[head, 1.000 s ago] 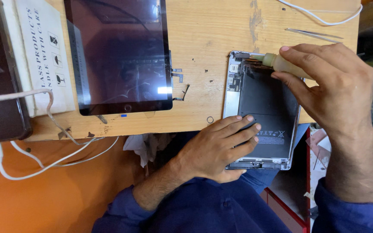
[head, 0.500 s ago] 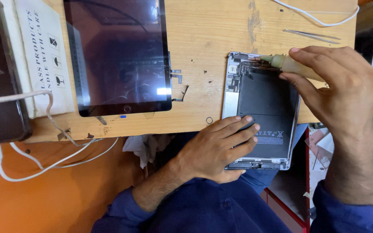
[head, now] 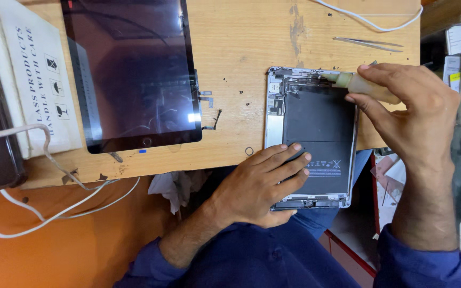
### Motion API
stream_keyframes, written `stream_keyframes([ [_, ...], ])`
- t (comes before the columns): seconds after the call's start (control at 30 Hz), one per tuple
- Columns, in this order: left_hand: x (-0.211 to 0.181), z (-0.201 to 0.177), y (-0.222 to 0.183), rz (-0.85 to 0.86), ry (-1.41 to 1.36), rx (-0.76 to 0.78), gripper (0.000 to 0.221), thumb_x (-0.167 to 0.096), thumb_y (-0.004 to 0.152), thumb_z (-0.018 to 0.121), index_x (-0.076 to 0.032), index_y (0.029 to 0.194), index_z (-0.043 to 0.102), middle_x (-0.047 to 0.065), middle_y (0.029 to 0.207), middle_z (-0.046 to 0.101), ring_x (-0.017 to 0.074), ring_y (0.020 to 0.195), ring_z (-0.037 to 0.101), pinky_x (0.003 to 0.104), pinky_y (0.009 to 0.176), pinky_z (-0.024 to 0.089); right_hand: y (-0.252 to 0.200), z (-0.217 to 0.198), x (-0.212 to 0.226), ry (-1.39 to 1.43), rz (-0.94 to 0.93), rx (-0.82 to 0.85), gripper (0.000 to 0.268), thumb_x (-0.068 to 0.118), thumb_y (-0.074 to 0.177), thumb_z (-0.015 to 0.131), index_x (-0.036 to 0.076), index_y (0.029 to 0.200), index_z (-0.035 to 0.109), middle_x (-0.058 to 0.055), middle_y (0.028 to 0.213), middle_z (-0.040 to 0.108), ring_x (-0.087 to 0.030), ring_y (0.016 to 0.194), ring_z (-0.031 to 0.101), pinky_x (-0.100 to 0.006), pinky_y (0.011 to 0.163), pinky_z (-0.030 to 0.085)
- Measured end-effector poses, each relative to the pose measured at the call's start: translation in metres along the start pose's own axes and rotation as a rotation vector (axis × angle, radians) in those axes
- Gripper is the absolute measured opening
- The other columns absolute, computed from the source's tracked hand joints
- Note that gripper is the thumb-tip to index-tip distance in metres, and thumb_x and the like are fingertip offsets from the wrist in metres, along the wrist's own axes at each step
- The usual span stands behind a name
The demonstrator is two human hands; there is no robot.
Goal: The person works on a disassembled tablet, using a metal spudger to pry and separate internal components. They apply adhesive from a small bottle along the edges of the battery area and press the casing to secure it.
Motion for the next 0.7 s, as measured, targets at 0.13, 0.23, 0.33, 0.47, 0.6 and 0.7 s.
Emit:
stream_keyframes([
  [0.13,-0.001,0.001,0.002,-0.001,0.002,0.003,0.067,-0.041,0.076,0.080,-0.001,0.128,0.066,0.016,0.149,0.056,0.0334,0.147,0.045,0.047,0.126,0.034,-0.008,0.000,-0.004,0.010,0.056,-0.006,0.034,0.015,0.090,0.093,0.002,0.116,0.075,-0.012,0.113,0.075,-0.026,0.105,0.072,-0.035,0.090,0.058],
  [0.23,-0.001,-0.001,0.000,-0.001,-0.006,-0.005,0.067,-0.040,0.076,0.080,-0.001,0.128,0.066,0.015,0.149,0.056,0.0332,0.147,0.046,0.047,0.126,0.035,-0.013,-0.002,-0.007,0.021,0.089,-0.009,0.034,0.015,0.092,0.092,0.003,0.119,0.075,-0.012,0.116,0.074,-0.026,0.107,0.073,-0.034,0.091,0.058],
  [0.33,-0.001,-0.002,0.001,-0.001,-0.009,-0.008,0.067,-0.041,0.076,0.080,-0.001,0.129,0.066,0.016,0.149,0.057,0.0337,0.147,0.046,0.047,0.125,0.035,-0.018,-0.003,-0.011,0.040,0.131,-0.016,0.037,0.012,0.089,0.092,0.002,0.120,0.075,-0.014,0.117,0.074,-0.028,0.105,0.073,-0.035,0.089,0.058],
  [0.47,-0.002,-0.001,0.002,-0.007,-0.004,-0.005,0.068,-0.042,0.077,0.080,0.000,0.128,0.066,0.017,0.148,0.057,0.0341,0.146,0.047,0.048,0.124,0.035,-0.028,0.001,-0.020,0.176,0.202,-0.059,0.033,0.010,0.090,0.090,0.001,0.117,0.074,-0.016,0.118,0.074,-0.027,0.108,0.073,-0.035,0.092,0.058],
  [0.6,-0.004,-0.002,0.002,-0.018,0.003,0.001,0.069,-0.043,0.077,0.079,-0.001,0.130,0.066,0.017,0.148,0.058,0.0329,0.146,0.047,0.047,0.124,0.036,-0.039,0.012,-0.039,0.508,0.406,-0.126,0.033,0.010,0.103,0.084,0.003,0.129,0.065,-0.012,0.121,0.073,-0.017,0.114,0.072,-0.028,0.099,0.056],
  [0.7,-0.004,-0.004,0.002,-0.021,-0.008,0.003,0.069,-0.043,0.077,0.079,-0.002,0.131,0.067,0.016,0.149,0.058,0.0327,0.147,0.047,0.046,0.124,0.035,-0.033,0.032,-0.061,1.015,0.506,-0.276,0.035,0.008,0.104,0.075,0.006,0.131,0.054,-0.006,0.126,0.068,-0.013,0.120,0.067,-0.025,0.105,0.054],
])
Point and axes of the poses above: each hand's wrist, its own y-axis towards the middle knuckle, its own z-axis out of the palm, x = y × z, the point moved 1 cm from there along y, towards the middle knuckle
